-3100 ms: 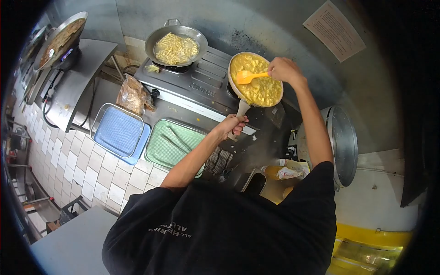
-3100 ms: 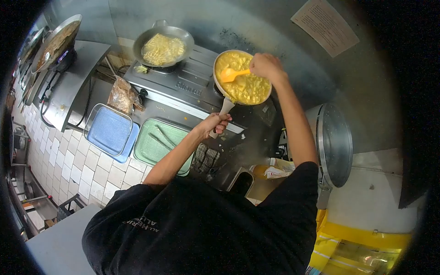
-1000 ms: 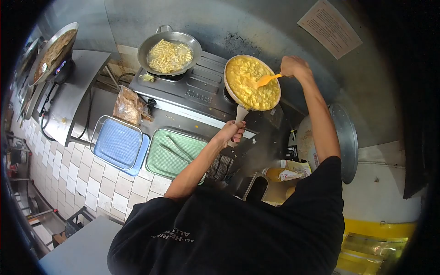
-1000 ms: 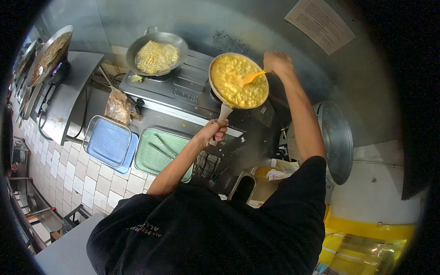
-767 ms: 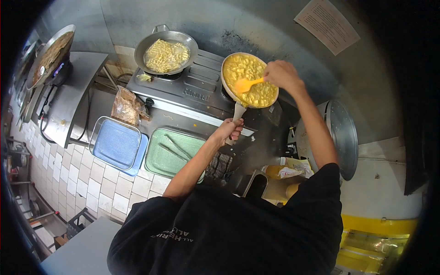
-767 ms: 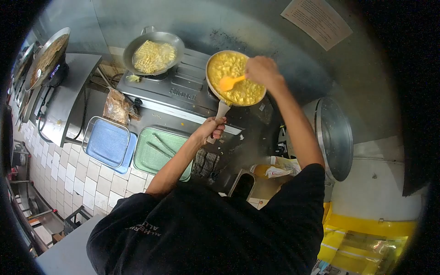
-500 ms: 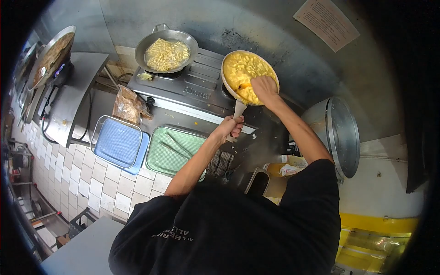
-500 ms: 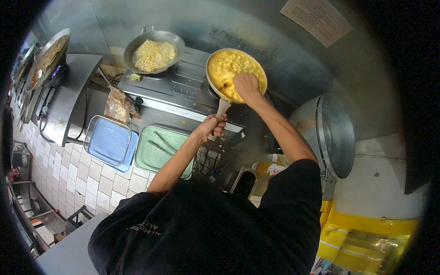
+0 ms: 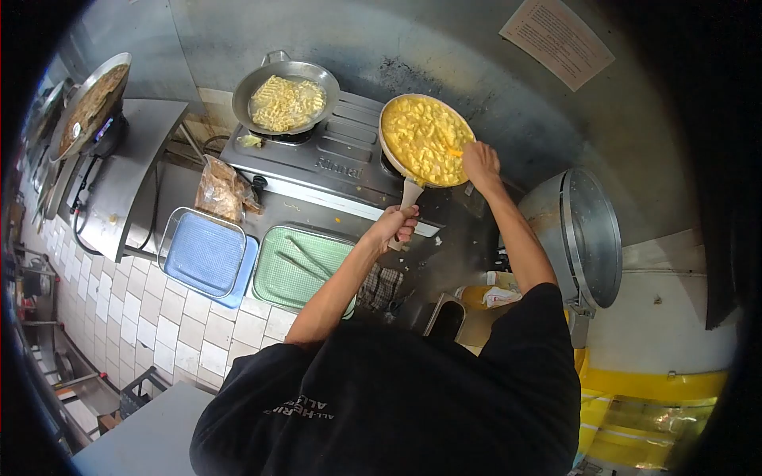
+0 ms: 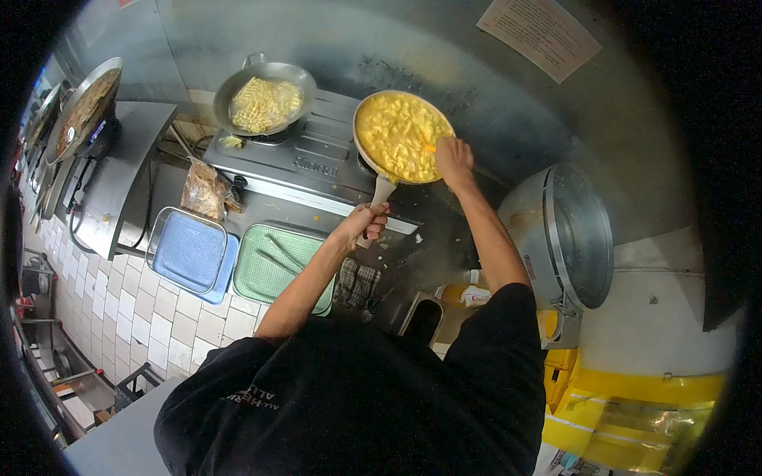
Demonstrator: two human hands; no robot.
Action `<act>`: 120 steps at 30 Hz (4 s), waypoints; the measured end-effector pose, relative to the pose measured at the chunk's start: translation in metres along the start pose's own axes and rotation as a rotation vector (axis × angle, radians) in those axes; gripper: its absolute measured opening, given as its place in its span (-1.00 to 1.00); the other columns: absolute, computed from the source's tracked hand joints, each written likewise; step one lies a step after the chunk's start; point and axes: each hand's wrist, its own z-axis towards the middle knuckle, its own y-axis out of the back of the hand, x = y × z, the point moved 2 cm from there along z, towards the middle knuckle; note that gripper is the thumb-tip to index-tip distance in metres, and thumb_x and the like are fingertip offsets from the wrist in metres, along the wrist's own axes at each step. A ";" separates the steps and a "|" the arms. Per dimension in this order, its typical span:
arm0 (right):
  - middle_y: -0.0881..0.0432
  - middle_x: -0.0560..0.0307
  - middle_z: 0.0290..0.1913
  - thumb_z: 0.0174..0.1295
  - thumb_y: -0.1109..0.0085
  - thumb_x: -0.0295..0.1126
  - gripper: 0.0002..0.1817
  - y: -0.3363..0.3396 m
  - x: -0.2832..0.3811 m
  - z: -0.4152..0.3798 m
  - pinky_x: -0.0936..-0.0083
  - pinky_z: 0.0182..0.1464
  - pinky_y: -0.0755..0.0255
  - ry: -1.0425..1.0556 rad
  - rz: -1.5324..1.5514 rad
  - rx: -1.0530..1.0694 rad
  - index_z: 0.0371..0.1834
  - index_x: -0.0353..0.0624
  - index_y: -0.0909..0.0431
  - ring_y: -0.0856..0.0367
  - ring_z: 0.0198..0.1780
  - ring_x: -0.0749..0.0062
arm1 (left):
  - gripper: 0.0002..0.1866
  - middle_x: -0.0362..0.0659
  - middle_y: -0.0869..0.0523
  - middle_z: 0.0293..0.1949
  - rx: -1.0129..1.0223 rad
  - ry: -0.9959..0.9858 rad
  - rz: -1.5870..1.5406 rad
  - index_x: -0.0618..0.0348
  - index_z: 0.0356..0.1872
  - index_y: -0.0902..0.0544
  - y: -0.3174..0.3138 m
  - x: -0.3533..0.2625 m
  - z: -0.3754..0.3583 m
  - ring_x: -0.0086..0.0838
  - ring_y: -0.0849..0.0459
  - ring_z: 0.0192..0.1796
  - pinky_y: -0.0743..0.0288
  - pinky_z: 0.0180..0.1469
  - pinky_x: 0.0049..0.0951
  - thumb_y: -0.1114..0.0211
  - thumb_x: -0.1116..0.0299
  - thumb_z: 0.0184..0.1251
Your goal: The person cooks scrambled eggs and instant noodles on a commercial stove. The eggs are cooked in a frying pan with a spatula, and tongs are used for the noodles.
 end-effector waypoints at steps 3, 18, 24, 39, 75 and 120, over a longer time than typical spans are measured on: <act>-0.71 -0.14 -0.31 0.20 -0.22 -0.27 -0.81 0.024 -0.015 0.005 0.15 -0.14 -0.55 -0.015 0.114 0.041 -0.26 -0.11 -0.73 -0.70 -0.19 -0.04 | -0.85 -0.41 -0.27 -0.61 0.009 0.002 -0.004 0.08 -0.31 -0.41 0.000 -0.001 0.000 -0.76 -0.11 -0.69 0.00 -0.71 -0.64 -0.12 0.32 0.49; -0.72 -0.16 -0.22 0.19 -0.13 -0.35 -0.78 0.060 -0.018 0.001 0.09 -0.06 -0.55 -0.080 0.197 0.138 -0.28 -0.23 -0.72 -0.70 -0.13 -0.09 | -0.87 -0.42 -0.28 -0.61 -0.003 -0.001 0.016 0.08 -0.28 -0.43 0.000 -0.001 -0.002 -0.76 -0.13 -0.69 -0.01 -0.71 -0.66 -0.11 0.32 0.49; -0.71 -0.18 -0.28 0.18 -0.07 -0.44 -0.81 0.099 -0.029 0.013 0.12 -0.11 -0.55 -0.047 -0.034 0.001 -0.36 -0.23 -0.70 -0.70 -0.16 -0.08 | -0.88 -0.42 -0.27 -0.59 -0.001 0.005 0.024 0.09 -0.24 -0.42 0.001 0.001 -0.001 -0.76 -0.12 -0.68 0.02 -0.70 -0.67 -0.09 0.32 0.50; -0.74 -0.09 -0.28 0.25 -0.06 -0.40 -0.77 0.051 -0.021 0.045 0.26 -0.14 -0.59 -0.133 -0.132 0.050 -0.31 -0.23 -0.74 -0.75 -0.16 0.08 | -0.87 -0.41 -0.29 -0.58 0.024 0.031 -0.024 0.04 -0.25 -0.41 -0.001 0.000 -0.003 -0.77 -0.13 -0.67 0.00 -0.69 -0.67 -0.11 0.28 0.51; -0.49 0.12 -0.16 0.32 0.02 -0.42 -0.75 0.021 0.008 0.108 0.26 0.05 -0.30 0.606 0.105 0.020 -0.01 0.04 -0.59 -0.50 0.00 0.24 | -0.83 -0.37 -0.29 -0.59 0.002 0.051 0.015 0.06 -0.28 -0.38 -0.003 -0.004 -0.005 -0.73 -0.11 -0.68 -0.02 -0.70 -0.64 -0.14 0.28 0.50; -0.71 -0.18 -0.32 0.15 -0.04 -0.49 -0.78 0.046 0.064 0.058 0.23 -0.21 -0.59 0.281 -0.057 -0.096 -0.39 -0.25 -0.72 -0.75 -0.22 0.07 | -0.87 -0.41 -0.27 -0.61 0.018 -0.031 -0.007 0.05 -0.31 -0.39 0.001 0.000 0.002 -0.76 -0.13 -0.69 0.00 -0.71 -0.66 -0.10 0.35 0.49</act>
